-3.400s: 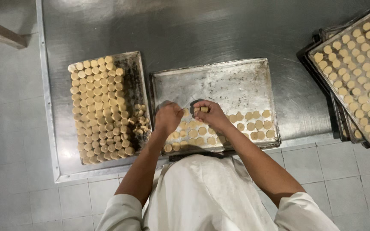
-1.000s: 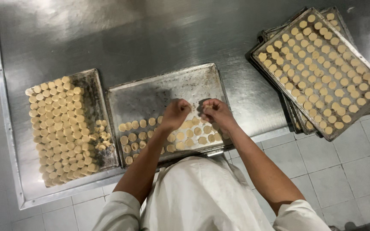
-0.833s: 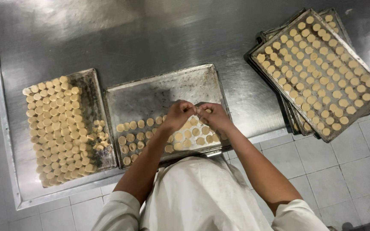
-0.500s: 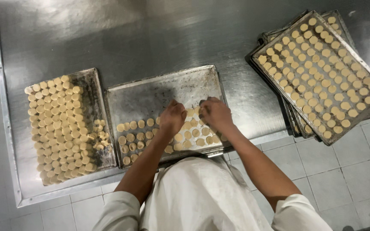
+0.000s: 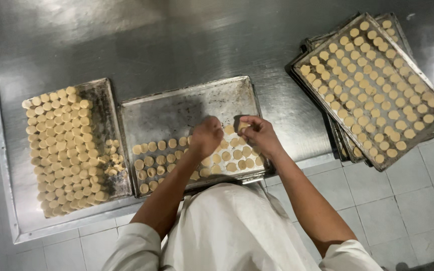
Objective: The person arranges small circular pieces of dough on baking trays by hand. They move full and empty trays around a stainless steel table and transfer individual dough pieces from one tray to another.
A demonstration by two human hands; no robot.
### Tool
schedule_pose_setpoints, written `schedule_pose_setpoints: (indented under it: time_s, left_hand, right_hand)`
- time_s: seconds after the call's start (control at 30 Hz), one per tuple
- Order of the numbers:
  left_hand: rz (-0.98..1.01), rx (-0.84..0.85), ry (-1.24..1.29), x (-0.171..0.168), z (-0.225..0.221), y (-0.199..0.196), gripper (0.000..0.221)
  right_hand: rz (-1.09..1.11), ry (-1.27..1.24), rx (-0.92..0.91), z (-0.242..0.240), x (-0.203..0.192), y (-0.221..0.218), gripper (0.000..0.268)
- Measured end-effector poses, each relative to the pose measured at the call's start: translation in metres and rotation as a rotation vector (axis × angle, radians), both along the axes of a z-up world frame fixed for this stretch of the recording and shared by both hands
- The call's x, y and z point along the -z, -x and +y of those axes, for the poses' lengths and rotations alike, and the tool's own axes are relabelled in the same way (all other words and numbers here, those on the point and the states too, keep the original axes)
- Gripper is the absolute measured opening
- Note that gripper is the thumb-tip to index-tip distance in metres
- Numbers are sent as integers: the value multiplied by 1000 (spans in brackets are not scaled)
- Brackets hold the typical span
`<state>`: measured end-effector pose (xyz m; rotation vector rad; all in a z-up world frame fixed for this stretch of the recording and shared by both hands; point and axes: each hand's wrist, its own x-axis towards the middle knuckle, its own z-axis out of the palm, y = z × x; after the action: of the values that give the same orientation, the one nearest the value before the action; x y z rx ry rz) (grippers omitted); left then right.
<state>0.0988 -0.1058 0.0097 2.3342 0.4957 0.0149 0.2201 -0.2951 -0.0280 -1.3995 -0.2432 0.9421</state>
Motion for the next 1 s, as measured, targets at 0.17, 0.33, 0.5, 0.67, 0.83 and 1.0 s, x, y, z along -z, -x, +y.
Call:
schedule_pose_setpoints:
  time_s: [0.17,0.33,0.5,0.67,0.83,1.0]
  left_hand:
    - [162,-61,266,-7,-3,-3,18]
    - [-95,33,264,0,1,-3,16]
    - [18,-19,68,30,13,2,15]
    - [168,-27,-50,62,14,15,26]
    - [-56,-12,345,59,3,8,17]
    - [-27,-66,397,44,11,28,14]
  right_hand:
    - [82,-88,10,12,3,10,32]
    - [29,-36,-60,22,5,16,29]
    - [41,80,-16,25,4,16,27]
    - [-137,208,-103,14,6,16,36]
    - [-325,213,-203,25,35,10,30]
    - [59,96,-147,58,40,7,20]
